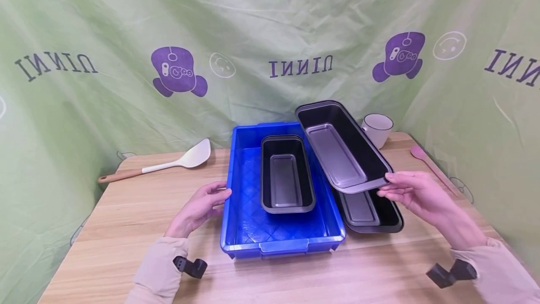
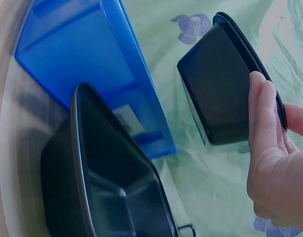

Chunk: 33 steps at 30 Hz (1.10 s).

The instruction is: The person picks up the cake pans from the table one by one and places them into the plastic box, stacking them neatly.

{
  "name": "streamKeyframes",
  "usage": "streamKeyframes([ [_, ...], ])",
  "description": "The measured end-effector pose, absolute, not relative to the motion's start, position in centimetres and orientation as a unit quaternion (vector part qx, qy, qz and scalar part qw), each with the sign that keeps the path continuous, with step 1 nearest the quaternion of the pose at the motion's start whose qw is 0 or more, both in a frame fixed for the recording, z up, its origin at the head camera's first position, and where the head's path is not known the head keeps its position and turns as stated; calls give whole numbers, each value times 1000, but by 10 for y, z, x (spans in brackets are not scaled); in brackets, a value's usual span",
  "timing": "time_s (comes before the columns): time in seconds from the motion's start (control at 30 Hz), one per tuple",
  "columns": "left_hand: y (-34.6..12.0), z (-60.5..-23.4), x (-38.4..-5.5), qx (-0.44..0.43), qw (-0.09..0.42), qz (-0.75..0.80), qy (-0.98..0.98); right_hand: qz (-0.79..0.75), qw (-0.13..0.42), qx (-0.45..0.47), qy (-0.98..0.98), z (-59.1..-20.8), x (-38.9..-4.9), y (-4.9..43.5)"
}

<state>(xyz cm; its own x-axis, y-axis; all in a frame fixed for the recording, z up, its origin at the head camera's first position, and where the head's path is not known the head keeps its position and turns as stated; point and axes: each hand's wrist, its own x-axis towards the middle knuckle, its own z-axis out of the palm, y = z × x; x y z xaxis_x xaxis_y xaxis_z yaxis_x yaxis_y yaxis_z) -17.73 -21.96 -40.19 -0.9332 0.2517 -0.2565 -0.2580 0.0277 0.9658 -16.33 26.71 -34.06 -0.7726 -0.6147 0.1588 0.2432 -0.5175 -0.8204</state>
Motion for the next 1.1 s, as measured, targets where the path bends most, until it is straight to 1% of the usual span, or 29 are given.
streamKeyframes([
  [0.17, -219, -402, -177, -8, 180, 697, 694, -842, 259, -188, 434, -341, -164, 245],
  [0.47, -219, -401, -177, -8, 181, 697, 694, -831, 223, -117, 497, -344, -164, 204],
  [0.87, -220, -400, -176, -9, 181, 696, 695, -816, 222, -55, 531, -346, -171, 169],
  [1.1, -220, -400, -176, -6, 184, 700, 690, -808, 206, -15, 552, -347, -175, 152],
])
